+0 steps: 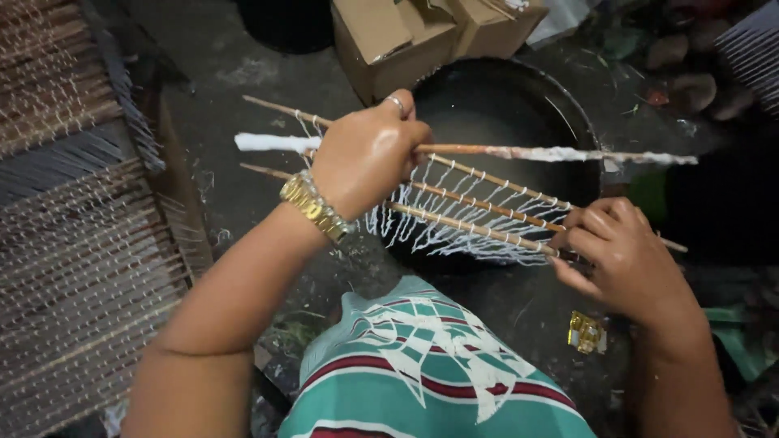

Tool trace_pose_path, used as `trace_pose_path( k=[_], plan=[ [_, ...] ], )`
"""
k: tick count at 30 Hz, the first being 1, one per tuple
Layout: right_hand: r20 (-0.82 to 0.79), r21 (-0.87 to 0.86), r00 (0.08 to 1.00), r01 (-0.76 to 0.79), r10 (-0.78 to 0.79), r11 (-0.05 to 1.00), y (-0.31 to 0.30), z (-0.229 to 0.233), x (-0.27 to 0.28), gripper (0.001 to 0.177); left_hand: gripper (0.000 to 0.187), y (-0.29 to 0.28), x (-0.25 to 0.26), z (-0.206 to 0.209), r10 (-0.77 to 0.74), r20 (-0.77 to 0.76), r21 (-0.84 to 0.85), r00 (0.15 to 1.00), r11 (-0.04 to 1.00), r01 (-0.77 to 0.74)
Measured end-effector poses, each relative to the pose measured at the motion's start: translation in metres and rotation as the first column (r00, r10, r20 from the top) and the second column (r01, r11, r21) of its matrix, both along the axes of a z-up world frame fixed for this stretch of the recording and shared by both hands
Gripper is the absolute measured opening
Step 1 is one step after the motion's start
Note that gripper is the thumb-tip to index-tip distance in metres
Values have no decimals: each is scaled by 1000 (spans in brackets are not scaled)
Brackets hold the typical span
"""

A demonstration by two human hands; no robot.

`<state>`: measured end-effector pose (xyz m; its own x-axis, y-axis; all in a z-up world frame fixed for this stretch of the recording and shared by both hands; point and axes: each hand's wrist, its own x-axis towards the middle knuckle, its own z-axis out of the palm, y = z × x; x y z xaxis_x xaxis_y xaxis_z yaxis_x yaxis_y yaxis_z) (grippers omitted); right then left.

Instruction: Dipping multiple candle wicks attached to wooden frames into a vat of melted wax to build up layers.

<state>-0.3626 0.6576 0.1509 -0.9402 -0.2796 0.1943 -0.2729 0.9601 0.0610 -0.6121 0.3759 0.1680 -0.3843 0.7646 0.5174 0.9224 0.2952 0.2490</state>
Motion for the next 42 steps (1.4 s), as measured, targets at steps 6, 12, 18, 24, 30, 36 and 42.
trace_pose_path(
  k=[6,12,18,24,30,36,42],
  plan=[
    [-11,13,1000,5,-5,1000,12,-4,9,22,19,14,7,-9,26,3,-58,1000,998,-26],
    [0,-45,1000,0,0,999,5,-1,11,16,21,23,24,-6,39,-5,-138,999,990,-39],
    [-14,-59,1000,14,-15,998,3,-8,7,19,12,25,29,0,-36,-68,-25,997,999,35],
    [-27,-36,999,17,-18,999,-26,20,-10,12,24,52,37,-10,-22,-197,-22,980,1000,18],
    [-2,-29,997,75,-75,997,-25,11,-12,14,14,54,29,-11,-100,-79,-39,992,994,98],
    [-33,-3,993,111,-111,994,-7,-1,-10,21,51,-17,2,22,109,288,0,951,994,-114],
    [-66,44,980,189,-186,981,0,-2,-5,18,55,-19,15,-13,164,562,-166,811,983,-84]
  ],
)
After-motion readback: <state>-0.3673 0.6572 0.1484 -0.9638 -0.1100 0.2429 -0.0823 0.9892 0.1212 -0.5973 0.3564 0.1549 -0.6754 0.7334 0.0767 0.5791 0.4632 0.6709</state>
